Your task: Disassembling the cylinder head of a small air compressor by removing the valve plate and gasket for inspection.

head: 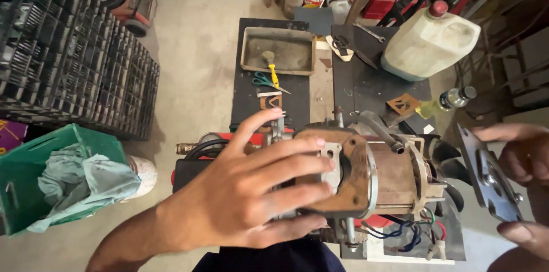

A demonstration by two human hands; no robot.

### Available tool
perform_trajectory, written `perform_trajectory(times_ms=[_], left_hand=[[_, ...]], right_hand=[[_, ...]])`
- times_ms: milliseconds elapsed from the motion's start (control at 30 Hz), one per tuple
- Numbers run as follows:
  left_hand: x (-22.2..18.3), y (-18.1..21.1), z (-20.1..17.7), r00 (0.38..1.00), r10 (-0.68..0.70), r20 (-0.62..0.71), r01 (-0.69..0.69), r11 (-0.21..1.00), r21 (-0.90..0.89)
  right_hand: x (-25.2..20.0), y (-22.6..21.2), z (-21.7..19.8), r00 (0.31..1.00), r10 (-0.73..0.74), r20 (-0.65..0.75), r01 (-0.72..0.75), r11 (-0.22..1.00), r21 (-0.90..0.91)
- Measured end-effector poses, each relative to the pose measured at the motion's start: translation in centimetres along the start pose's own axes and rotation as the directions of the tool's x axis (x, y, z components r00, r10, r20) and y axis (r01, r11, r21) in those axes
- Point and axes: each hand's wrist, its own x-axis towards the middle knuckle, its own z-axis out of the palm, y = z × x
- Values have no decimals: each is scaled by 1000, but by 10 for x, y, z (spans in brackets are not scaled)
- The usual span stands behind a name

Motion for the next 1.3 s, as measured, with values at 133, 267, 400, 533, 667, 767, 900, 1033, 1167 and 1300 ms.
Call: perform_trajectory(times_ms=[133,267,400,533,667,767,900,1033,1167,1300], left_hand=[[5,6,-4,999,-31,-11,31,999,-19],[8,9,-8,999,-38,-4,38,999,5],[9,10,-7,997,-74,-31,75,997,24],[10,12,-8,994,-101,-44,104,992,65],[10,11,-8,996,-88,-23,89,996,19],[10,10,-7,997,-75,-21,75,997,-3],[10,7,-8,999,-33,-2,33,999,-42],[9,4,-5,999,-37,5,37,999,-38],[8,2,-4,1000,-7,-10,7,1000,-23],[10,3,-6,1000,-2,-2,2,999,-53]], right_hand=[[1,1,3,1000,1,-1,-1,1000,17],[6,-7,10,999,25,-29,-24,999,29],[9,-13,16,999,-4,-46,5,1000,14],[12,-11,12,1000,-1,-18,1,1000,15],[11,-10,12,1000,5,-10,-5,1000,27],[12,-13,15,1000,0,-22,0,1000,-1],[7,-3,14,999,-28,-32,27,999,-31],[10,-4,11,999,-52,-11,52,998,-18],[13,-7,5,999,-13,30,15,997,-76],[13,-16,8,999,-18,26,20,997,-75]])
